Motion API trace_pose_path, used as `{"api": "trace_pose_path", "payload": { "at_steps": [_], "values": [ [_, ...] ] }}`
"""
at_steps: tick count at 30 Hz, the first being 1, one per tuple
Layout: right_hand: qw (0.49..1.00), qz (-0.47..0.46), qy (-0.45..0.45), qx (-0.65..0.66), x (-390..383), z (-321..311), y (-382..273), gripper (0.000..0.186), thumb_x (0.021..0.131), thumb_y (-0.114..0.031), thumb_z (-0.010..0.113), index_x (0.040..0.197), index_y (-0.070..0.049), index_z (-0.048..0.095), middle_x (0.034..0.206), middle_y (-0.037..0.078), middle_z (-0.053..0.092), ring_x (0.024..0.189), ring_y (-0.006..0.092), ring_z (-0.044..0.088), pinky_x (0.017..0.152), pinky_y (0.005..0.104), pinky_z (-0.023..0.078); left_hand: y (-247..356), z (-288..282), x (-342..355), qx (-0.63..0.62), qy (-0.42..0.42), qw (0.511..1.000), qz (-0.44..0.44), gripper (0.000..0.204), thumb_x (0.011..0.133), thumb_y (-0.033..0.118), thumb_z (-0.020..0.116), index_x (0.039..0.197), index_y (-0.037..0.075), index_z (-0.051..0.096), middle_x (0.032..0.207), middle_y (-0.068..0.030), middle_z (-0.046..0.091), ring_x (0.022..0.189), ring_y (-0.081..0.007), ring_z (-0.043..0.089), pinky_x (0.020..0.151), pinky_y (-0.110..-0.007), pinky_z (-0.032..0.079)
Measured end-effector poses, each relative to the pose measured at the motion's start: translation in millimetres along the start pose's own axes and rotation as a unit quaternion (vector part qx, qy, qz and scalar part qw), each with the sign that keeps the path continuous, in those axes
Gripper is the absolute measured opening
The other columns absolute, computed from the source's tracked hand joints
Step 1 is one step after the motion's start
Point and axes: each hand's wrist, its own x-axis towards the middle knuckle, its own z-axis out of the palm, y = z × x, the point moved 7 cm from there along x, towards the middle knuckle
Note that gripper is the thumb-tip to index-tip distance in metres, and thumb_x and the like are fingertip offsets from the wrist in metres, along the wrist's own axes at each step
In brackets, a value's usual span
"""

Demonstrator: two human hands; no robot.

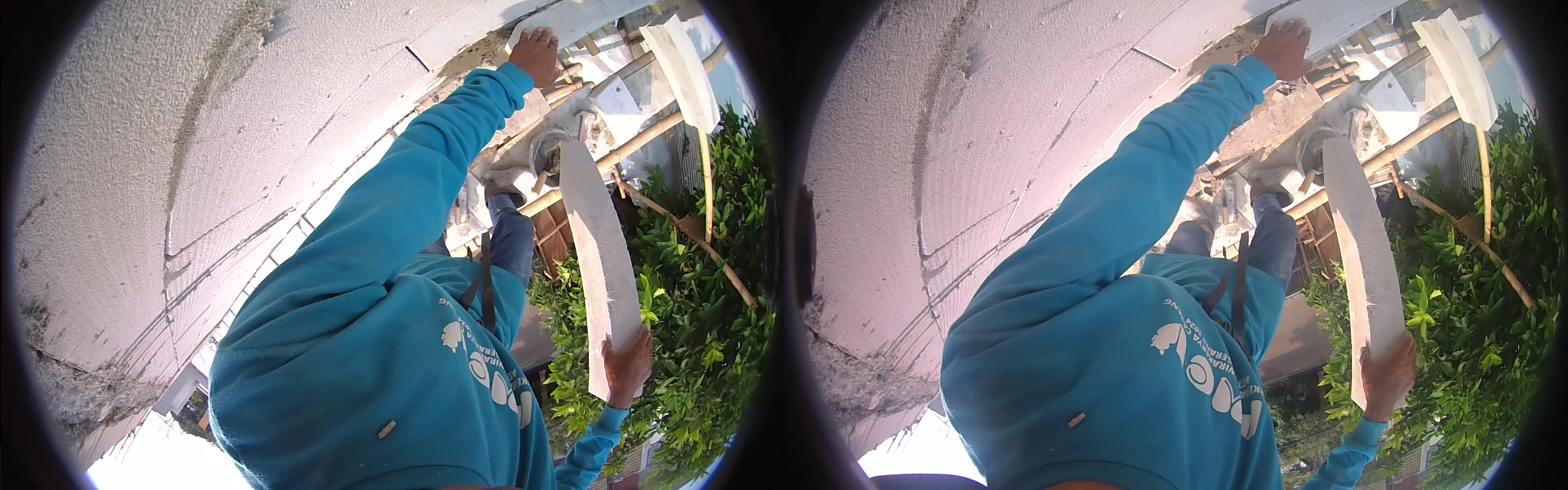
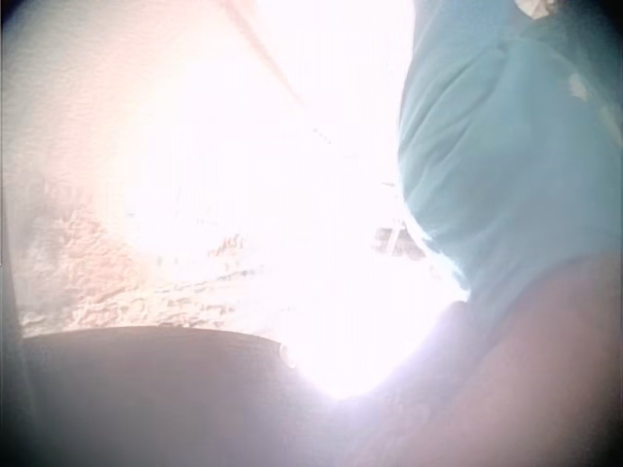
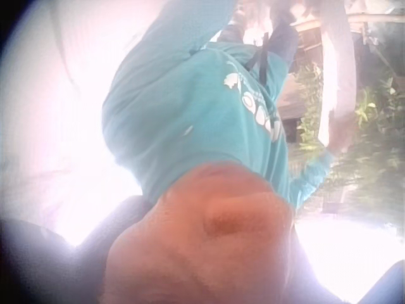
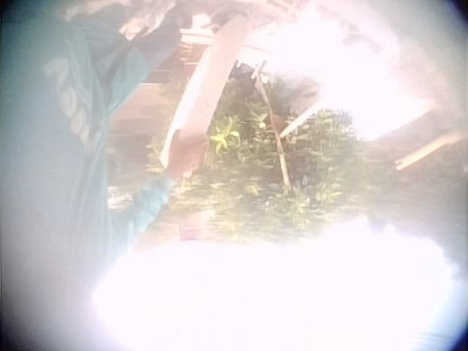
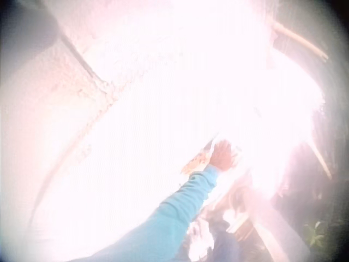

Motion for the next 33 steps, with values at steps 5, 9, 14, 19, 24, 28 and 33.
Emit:
{"api": "trace_pose_path", "payload": {
  "at_steps": [5,9,14,19,24,28,33],
  "values": [
    [0.976,-0.197,0.058,-0.067,-3,-51,-58,0.073,0.06,-0.021,0.084,0.12,-0.001,0.048,0.112,0.017,0.057,0.105,0.0373,0.057,0.087,0.048,0.047,139,-67,-131,-0.292,-0.098,0.931,0.197,0.133,0.058,0.084,0.065,0.153,0.005,0.016,0.158,-0.0217,0.016,0.147,-0.0365,0.015,0.115,-0.064,0.012],
    [0.945,-0.318,0.04,-0.072,-1,-72,-112,0.068,0.061,-0.014,0.077,0.12,-0.001,0.048,0.102,0.015,0.055,0.096,0.0339,0.057,0.079,0.0441,0.044,164,-91,-225,-0.206,-0.167,0.946,0.188,0.134,0.051,0.065,0.082,0.154,0.012,0.016,0.16,-0.0154,0.013,0.149,-0.0318,0.01,0.116,-0.064,0.004],
    [0.879,-0.466,0.026,-0.099,4,-89,-174,0.07,0.058,-0.011,0.077,0.12,-0.001,0.048,0.104,0.014,0.054,0.096,0.0316,0.055,0.08,0.0439,0.043,128,-74,-302,-0.267,-0.149,0.952,0.005,0.092,0.059,0.04,0.084,0.136,0.008,0.046,0.135,-0.0153,0.049,0.127,-0.0341,0.045,0.111,-0.051,0.03],
    [0.815,-0.569,0.049,-0.093,28,-92,-224,0.075,0.053,-0.012,0.081,0.12,-0.002,0.05,0.108,0.013,0.054,0.101,0.031,0.053,0.088,0.0431,0.042,92,-130,-342,-0.219,-0.018,0.966,-0.138,0.077,0.058,0.029,0.083,0.124,0.005,0.052,0.119,-0.0165,0.055,0.113,-0.0347,0.052,0.1,-0.047,0.039],
    [0.758,-0.641,0.123,0.009,70,-74,-290,0.068,0.058,-0.008,0.078,0.12,-0.004,0.054,0.114,0.012,0.055,0.109,0.0309,0.052,0.102,0.0452,0.038,53,-173,-375,-0.083,0.03,0.968,-0.235,0.078,0.057,0.023,0.084,0.125,0.005,0.051,0.114,-0.0147,0.055,0.109,-0.0342,0.053,0.094,-0.047,0.038],
    [0.731,-0.644,0.22,0.04,112,-47,-335,0.069,0.065,-0.009,0.075,0.13,-0.007,0.051,0.125,0.011,0.054,0.12,0.032,0.049,0.111,0.0466,0.032,17,-175,-374,-0.025,0.038,0.965,-0.259,0.085,0.061,0.029,0.085,0.131,0.0,0.045,0.117,-0.0174,0.05,0.113,-0.0358,0.048,0.098,-0.049,0.032],
    [0.776,-0.53,0.28,0.198,133,-48,-320,0.067,0.073,-0.012,0.075,0.135,-0.011,0.048,0.132,0.01,0.053,0.123,0.0327,0.048,0.112,0.0478,0.031,-22,-170,-375,0.062,0.049,0.952,-0.295,0.088,0.058,0.027,0.086,0.131,0.002,0.045,0.118,-0.0166,0.05,0.113,-0.0352,0.048,0.097,-0.048,0.033]
  ]
}}
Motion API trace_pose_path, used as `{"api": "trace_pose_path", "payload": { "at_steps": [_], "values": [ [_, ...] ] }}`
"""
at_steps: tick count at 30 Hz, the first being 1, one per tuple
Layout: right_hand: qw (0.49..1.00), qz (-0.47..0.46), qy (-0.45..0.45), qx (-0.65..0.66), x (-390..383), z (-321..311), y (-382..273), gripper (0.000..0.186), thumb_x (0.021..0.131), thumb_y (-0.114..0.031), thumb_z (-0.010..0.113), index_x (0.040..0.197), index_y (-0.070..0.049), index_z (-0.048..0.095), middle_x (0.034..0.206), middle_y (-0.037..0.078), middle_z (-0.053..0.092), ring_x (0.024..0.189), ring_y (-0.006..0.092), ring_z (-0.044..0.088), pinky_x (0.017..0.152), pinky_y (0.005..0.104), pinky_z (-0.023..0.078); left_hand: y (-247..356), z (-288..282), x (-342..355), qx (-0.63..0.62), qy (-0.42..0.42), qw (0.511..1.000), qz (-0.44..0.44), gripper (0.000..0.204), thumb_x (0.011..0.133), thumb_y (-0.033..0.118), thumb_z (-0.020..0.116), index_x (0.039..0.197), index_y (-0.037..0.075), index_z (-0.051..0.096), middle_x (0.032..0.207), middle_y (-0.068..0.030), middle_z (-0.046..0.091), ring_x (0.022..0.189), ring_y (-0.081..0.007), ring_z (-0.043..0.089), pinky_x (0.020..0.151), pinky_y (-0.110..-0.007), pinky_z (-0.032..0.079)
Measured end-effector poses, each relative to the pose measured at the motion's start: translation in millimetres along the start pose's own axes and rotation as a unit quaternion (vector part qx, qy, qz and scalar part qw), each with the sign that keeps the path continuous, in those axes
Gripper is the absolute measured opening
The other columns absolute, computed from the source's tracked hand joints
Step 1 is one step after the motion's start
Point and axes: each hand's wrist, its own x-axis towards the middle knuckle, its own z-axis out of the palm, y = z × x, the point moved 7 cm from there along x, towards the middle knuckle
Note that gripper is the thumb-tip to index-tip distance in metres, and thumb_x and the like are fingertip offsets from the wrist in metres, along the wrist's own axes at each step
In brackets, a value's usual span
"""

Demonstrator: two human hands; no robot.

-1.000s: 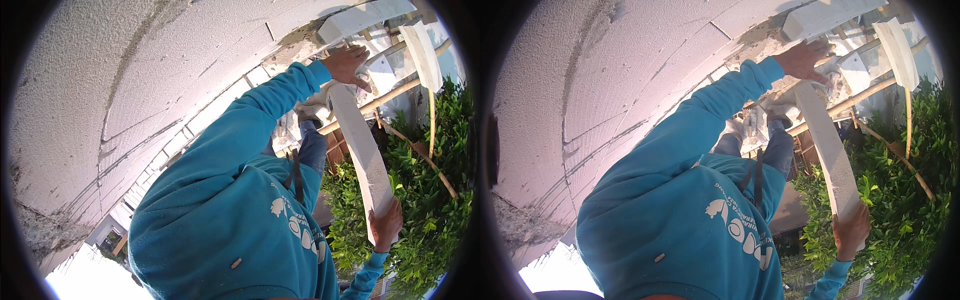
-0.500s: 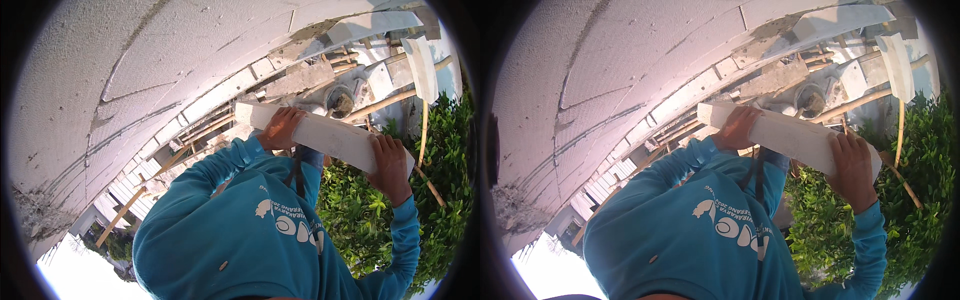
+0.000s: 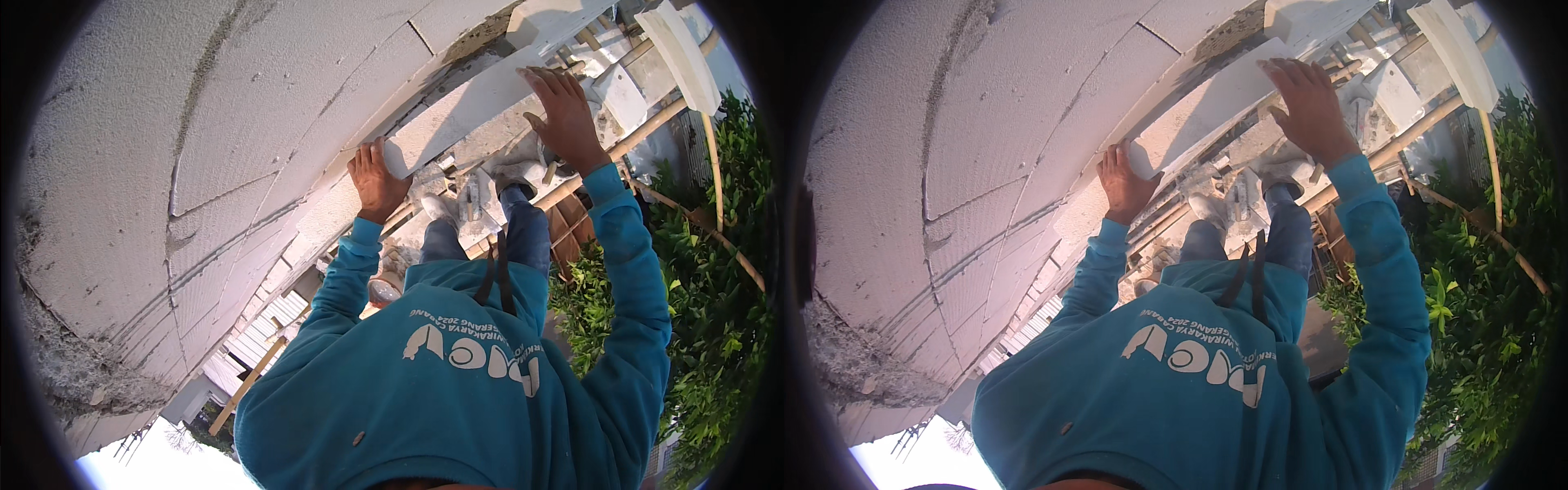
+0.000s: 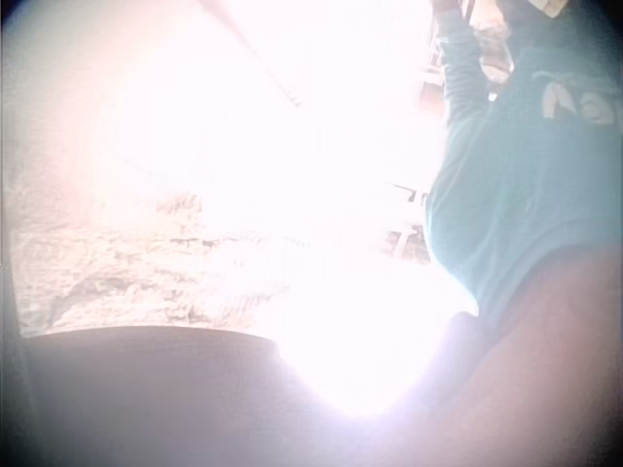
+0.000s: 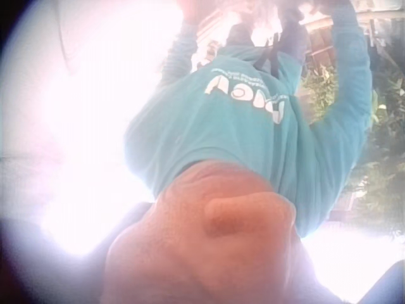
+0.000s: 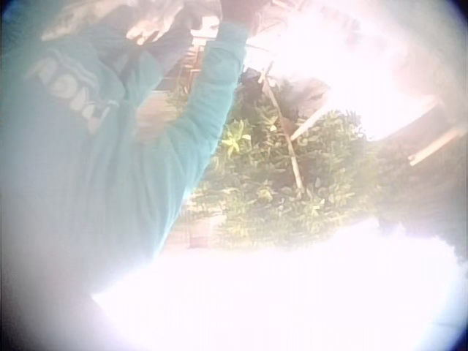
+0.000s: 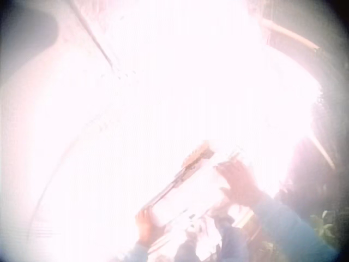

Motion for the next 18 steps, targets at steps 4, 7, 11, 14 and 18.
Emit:
{"api": "trace_pose_path", "payload": {
  "at_steps": [4,7,11,14,18],
  "values": [
    [0.98,0.186,-0.056,0.037,-100,7,69,0.064,0.077,-0.014,0.075,0.135,-0.009,0.047,0.129,0.015,0.054,0.119,0.0346,0.051,0.103,0.0453,0.04,-11,8,14,0.026,-0.01,0.998,-0.057,0.091,0.056,0.026,0.088,0.132,0.002,0.045,0.121,-0.0165,0.05,0.116,-0.0355,0.047,0.099,-0.048,0.033],
    [0.958,0.274,-0.086,0.022,-196,1,92,0.055,0.083,-0.018,0.07,0.133,-0.008,0.049,0.126,0.017,0.056,0.117,0.0361,0.053,0.099,0.0453,0.043,-12,21,22,0.022,-0.008,0.997,-0.078,0.093,0.055,0.027,0.088,0.133,0.003,0.044,0.122,-0.0162,0.049,0.117,-0.0362,0.046,0.101,-0.049,0.032],
    [0.89,0.429,-0.08,0.132,-343,30,127,0.061,0.082,-0.012,0.07,0.138,-0.011,0.045,0.129,0.018,0.054,0.119,0.0394,0.051,0.1,0.046,0.045,-14,46,33,-0.003,-0.028,0.994,-0.103,0.093,0.055,0.026,0.089,0.133,0.004,0.043,0.124,-0.0164,0.048,0.118,-0.0365,0.046,0.102,-0.05,0.032],
    [0.891,0.428,-0.148,0.017,-380,31,122,0.059,0.085,-0.015,0.068,0.139,-0.011,0.044,0.131,0.019,0.053,0.121,0.0392,0.05,0.102,0.0469,0.043,-6,60,45,-0.009,-0.027,0.993,-0.111,0.094,0.056,0.026,0.089,0.134,0.004,0.042,0.124,-0.0164,0.047,0.119,-0.0366,0.045,0.103,-0.05,0.032],
    [0.843,0.503,-0.188,0.012,-406,26,119,0.059,0.086,-0.015,0.067,0.14,-0.011,0.043,0.134,0.02,0.052,0.124,0.0394,0.048,0.104,0.0471,0.041,1,79,64,-0.003,-0.023,0.994,-0.11,0.096,0.056,0.027,0.089,0.136,0.004,0.041,0.125,-0.0166,0.047,0.12,-0.0373,0.045,0.104,-0.05,0.031]
  ]
}}
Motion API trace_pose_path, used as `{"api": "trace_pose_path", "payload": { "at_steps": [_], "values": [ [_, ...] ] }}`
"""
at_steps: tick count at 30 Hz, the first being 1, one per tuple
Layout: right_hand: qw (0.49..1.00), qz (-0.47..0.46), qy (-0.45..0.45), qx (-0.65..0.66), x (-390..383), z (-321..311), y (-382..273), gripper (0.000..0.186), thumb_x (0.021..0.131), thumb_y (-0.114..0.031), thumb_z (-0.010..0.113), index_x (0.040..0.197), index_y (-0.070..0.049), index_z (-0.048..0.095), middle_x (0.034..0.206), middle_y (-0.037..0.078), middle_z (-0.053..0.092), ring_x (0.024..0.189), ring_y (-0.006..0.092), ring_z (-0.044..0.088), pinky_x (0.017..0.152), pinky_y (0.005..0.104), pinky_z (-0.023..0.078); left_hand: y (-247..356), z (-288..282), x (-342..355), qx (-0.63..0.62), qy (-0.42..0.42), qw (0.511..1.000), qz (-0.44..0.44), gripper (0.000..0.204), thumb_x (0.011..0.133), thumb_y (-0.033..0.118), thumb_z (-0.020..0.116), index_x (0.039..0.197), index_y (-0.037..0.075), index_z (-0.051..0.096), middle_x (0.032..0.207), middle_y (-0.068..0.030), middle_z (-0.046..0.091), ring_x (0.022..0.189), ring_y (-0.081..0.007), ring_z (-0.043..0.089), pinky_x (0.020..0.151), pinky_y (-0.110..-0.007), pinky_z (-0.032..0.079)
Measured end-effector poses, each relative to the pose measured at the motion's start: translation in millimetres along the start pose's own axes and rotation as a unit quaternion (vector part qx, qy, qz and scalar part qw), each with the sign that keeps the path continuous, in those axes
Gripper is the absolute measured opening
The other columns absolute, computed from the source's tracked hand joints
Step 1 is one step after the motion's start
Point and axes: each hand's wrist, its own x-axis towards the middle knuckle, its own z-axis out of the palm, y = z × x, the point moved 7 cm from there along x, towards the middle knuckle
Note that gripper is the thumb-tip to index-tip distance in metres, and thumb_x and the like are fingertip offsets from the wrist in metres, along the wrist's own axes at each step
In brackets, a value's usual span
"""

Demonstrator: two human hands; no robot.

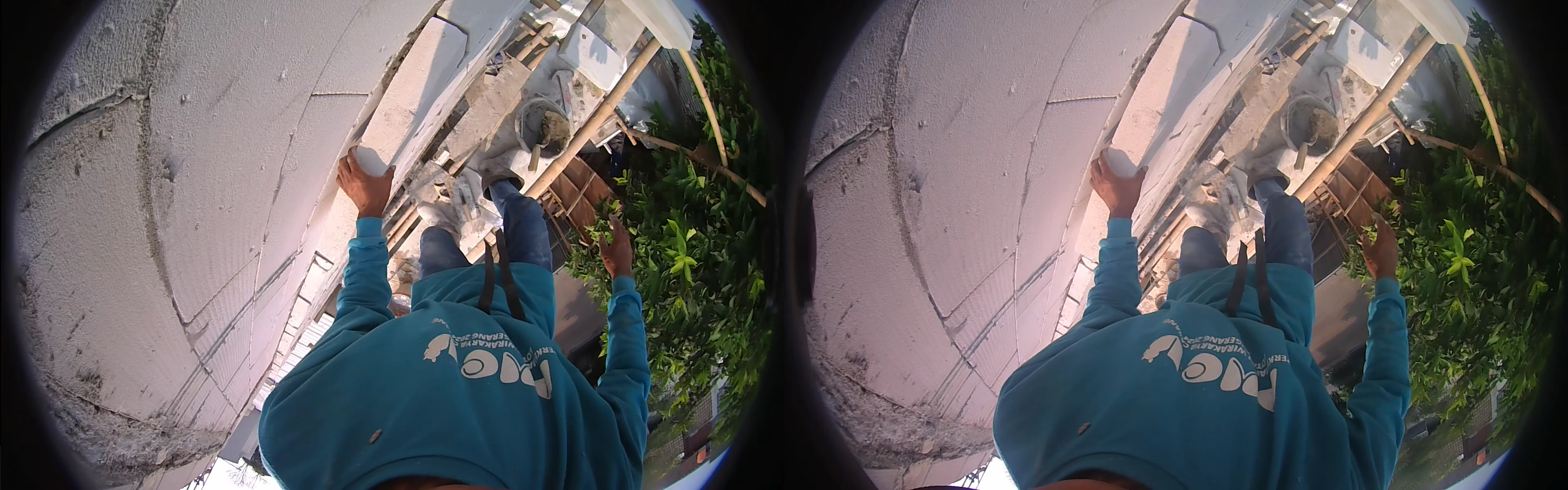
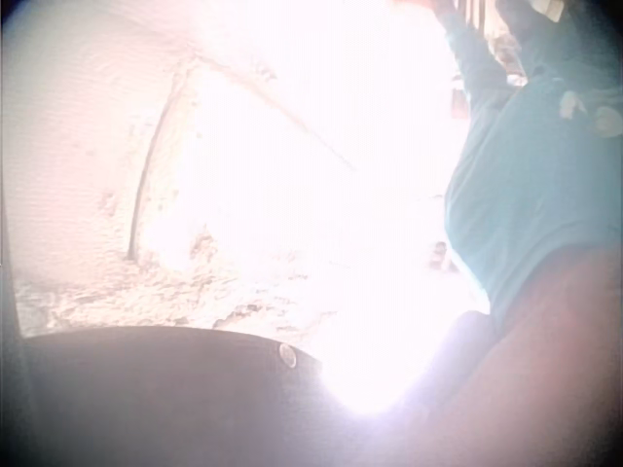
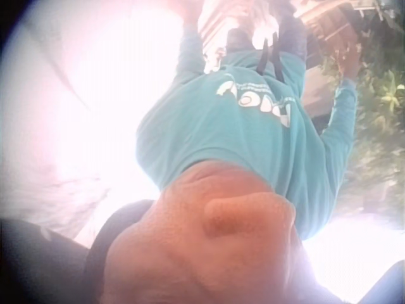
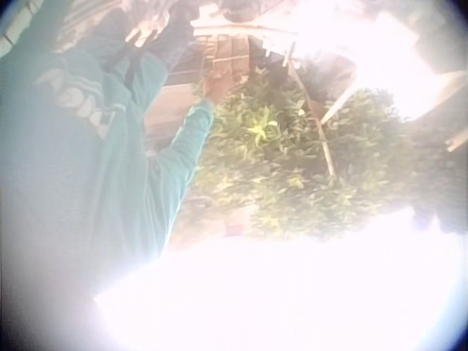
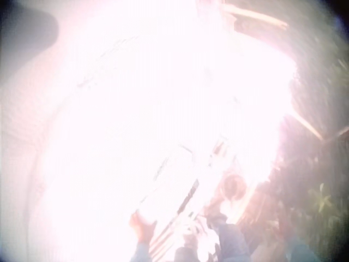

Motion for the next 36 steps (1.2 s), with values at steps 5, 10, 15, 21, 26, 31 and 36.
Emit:
{"api": "trace_pose_path", "payload": {
  "at_steps": [5,10,15,21,26,31,36],
  "values": [
    [0.999,0.029,0.014,0.02,-14,7,52,0.06,0.091,-0.02,0.065,0.144,-0.012,0.039,0.138,0.019,0.05,0.125,0.0366,0.05,0.102,0.0485,0.044,-3,13,13,-0.005,0.009,0.999,0.03,0.098,0.056,0.028,0.09,0.138,0.005,0.04,0.13,-0.0186,0.047,0.123,-0.0382,0.043,0.108,-0.051,0.03],
    [0.989,0.106,0.025,0.096,-27,10,46,0.056,0.089,-0.012,0.064,0.14,-0.007,0.042,0.134,0.021,0.052,0.119,0.0375,0.055,0.099,0.0453,0.046,-6,13,9,0.009,0.02,0.999,0.045,0.1,0.057,0.028,0.09,0.139,0.005,0.039,0.133,-0.0191,0.047,0.125,-0.0393,0.042,0.11,-0.052,0.029],
    [0.977,0.114,0.003,0.18,-29,34,-15,0.058,0.089,-0.018,0.066,0.14,-0.007,0.04,0.132,0.021,0.054,0.112,0.0353,0.06,0.093,0.0445,0.049,-13,11,1,-0.041,0.077,0.989,0.116,0.101,0.058,0.024,0.09,0.144,0.012,0.038,0.135,-0.0178,0.044,0.126,-0.0382,0.041,0.11,-0.051,0.03],
    [0.955,0.084,0.032,0.282,-66,86,-76,0.061,0.089,-0.019,0.066,0.142,-0.006,0.039,0.125,0.021,0.059,0.107,0.033,0.062,0.088,0.044,0.051,-1,10,-4,-0.015,0.031,0.99,0.137,0.099,0.068,0.031,0.086,0.15,0.02,0.032,0.142,-0.0218,0.035,0.131,-0.0407,0.035,0.112,-0.052,0.027],
    [0.945,0.098,0.09,0.298,-114,134,-79,0.061,0.088,-0.02,0.067,0.142,-0.008,0.039,0.122,0.021,0.061,0.101,0.0348,0.064,0.088,0.0437,0.051,12,-7,-3,0.112,0.007,0.979,0.168,0.095,0.074,0.033,0.082,0.15,0.009,0.031,0.142,-0.0253,0.034,0.132,-0.0422,0.033,0.112,-0.051,0.025],
    [0.92,0.166,0.103,0.339,-159,190,-67,0.063,0.086,-0.018,0.068,0.141,-0.008,0.039,0.122,0.019,0.062,0.1,0.0346,0.065,0.084,0.0438,0.052,-3,-13,-5,0.087,-0.014,0.972,0.218,0.09,0.075,0.03,0.08,0.148,0.007,0.034,0.138,-0.023,0.038,0.13,-0.0411,0.036,0.11,-0.051,0.028],
    [0.903,0.169,0.17,0.356,-175,251,-48,0.06,0.085,-0.016,0.068,0.138,-0.008,0.042,0.125,0.017,0.061,0.106,0.031,0.064,0.088,0.0427,0.05,-48,-36,-34,0.099,-0.039,0.97,0.217,0.089,0.076,0.031,0.079,0.148,0.008,0.032,0.14,-0.0231,0.038,0.131,-0.0416,0.035,0.11,-0.052,0.028]
  ]
}}
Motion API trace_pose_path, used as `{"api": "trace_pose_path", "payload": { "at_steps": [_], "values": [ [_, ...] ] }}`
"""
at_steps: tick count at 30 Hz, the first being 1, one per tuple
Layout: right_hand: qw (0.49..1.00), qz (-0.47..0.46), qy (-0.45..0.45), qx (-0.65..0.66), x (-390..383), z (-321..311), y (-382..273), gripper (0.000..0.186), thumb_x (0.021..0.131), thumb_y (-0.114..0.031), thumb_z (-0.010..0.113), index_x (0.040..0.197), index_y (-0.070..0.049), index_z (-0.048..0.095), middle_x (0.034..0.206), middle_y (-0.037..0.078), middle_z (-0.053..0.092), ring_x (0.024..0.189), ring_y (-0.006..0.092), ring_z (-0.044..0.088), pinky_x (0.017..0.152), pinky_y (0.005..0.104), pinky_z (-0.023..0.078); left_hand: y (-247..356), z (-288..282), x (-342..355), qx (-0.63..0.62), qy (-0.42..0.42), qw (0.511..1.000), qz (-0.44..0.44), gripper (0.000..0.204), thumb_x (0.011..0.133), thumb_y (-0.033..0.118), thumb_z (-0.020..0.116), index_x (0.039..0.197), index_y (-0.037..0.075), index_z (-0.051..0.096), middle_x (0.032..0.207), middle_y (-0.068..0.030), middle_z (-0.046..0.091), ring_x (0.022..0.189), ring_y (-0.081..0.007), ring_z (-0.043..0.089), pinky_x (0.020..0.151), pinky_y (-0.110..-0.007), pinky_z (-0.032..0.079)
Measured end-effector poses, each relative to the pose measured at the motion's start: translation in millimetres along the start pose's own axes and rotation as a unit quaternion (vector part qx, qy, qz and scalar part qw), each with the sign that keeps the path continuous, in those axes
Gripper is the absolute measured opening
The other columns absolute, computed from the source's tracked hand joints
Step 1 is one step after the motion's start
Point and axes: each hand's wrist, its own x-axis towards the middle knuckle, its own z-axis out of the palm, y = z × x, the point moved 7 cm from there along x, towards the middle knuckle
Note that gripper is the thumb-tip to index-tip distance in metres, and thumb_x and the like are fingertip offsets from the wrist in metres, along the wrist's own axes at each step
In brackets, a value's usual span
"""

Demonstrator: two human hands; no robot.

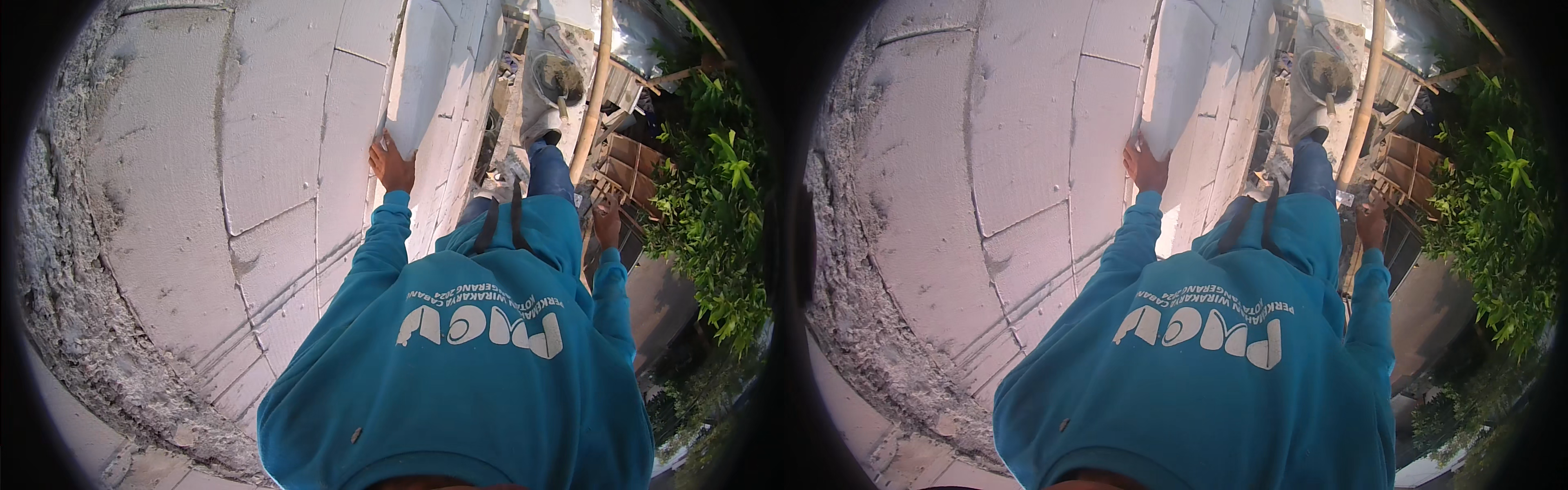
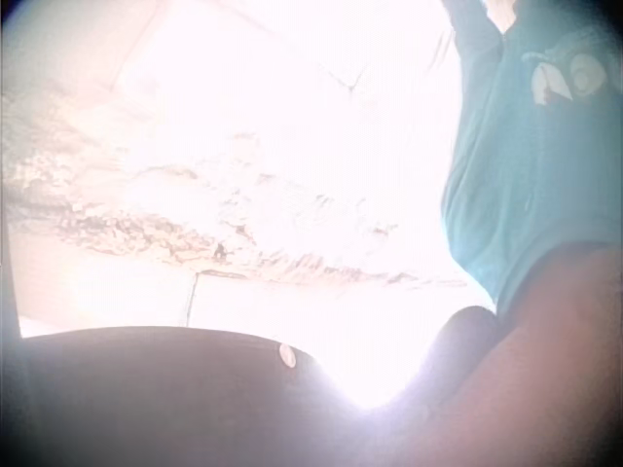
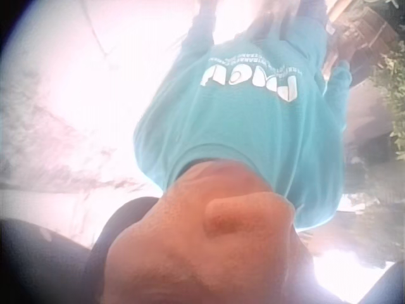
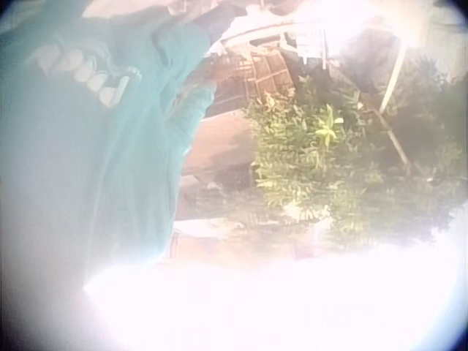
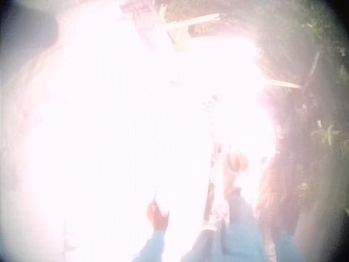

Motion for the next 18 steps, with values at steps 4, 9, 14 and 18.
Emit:
{"api": "trace_pose_path", "payload": {
  "at_steps": [4,9,14,18],
  "values": [
    [0.998,0.037,0.029,0.029,-7,13,19,0.056,0.087,-0.025,0.066,0.136,-0.006,0.045,0.123,0.019,0.061,0.108,0.0316,0.063,0.092,0.0427,0.048,-27,1,-47,0.043,-0.012,0.999,-0.017,0.092,0.076,0.034,0.079,0.149,0.007,0.029,0.143,-0.0235,0.036,0.134,-0.0421,0.032,0.11,-0.054,0.027],
    [0.995,0.067,0.06,0.044,-25,15,-9,0.061,0.087,-0.03,0.067,0.136,-0.002,0.044,0.127,0.023,0.058,0.116,0.0387,0.057,0.098,0.0451,0.045,-61,4,-100,0.077,-0.068,0.991,-0.082,0.096,0.074,0.036,0.08,0.147,0.003,0.027,0.142,-0.0218,0.037,0.132,-0.0418,0.034,0.108,-0.055,0.028],
    [0.992,0.114,0.037,0.033,-49,34,-11,0.064,0.087,-0.035,0.067,0.135,0.002,0.046,0.134,0.027,0.051,0.124,0.044,0.05,0.103,0.0451,0.042,-102,29,-117,-0.03,-0.101,0.977,-0.185,0.099,0.071,0.037,0.08,0.144,0.0,0.024,0.139,-0.0259,0.039,0.132,-0.0432,0.035,0.112,-0.052,0.028],
    [0.99,0.119,0.045,0.061,-64,52,33,0.064,0.086,-0.034,0.067,0.135,0.002,0.046,0.128,0.026,0.056,0.117,0.0384,0.057,0.098,0.0428,0.046,-108,38,-110,-0.041,-0.076,0.988,-0.132,0.101,0.071,0.036,0.08,0.144,-0.002,0.023,0.136,-0.0286,0.042,0.132,-0.0451,0.035,0.113,-0.05,0.028]
  ]
}}
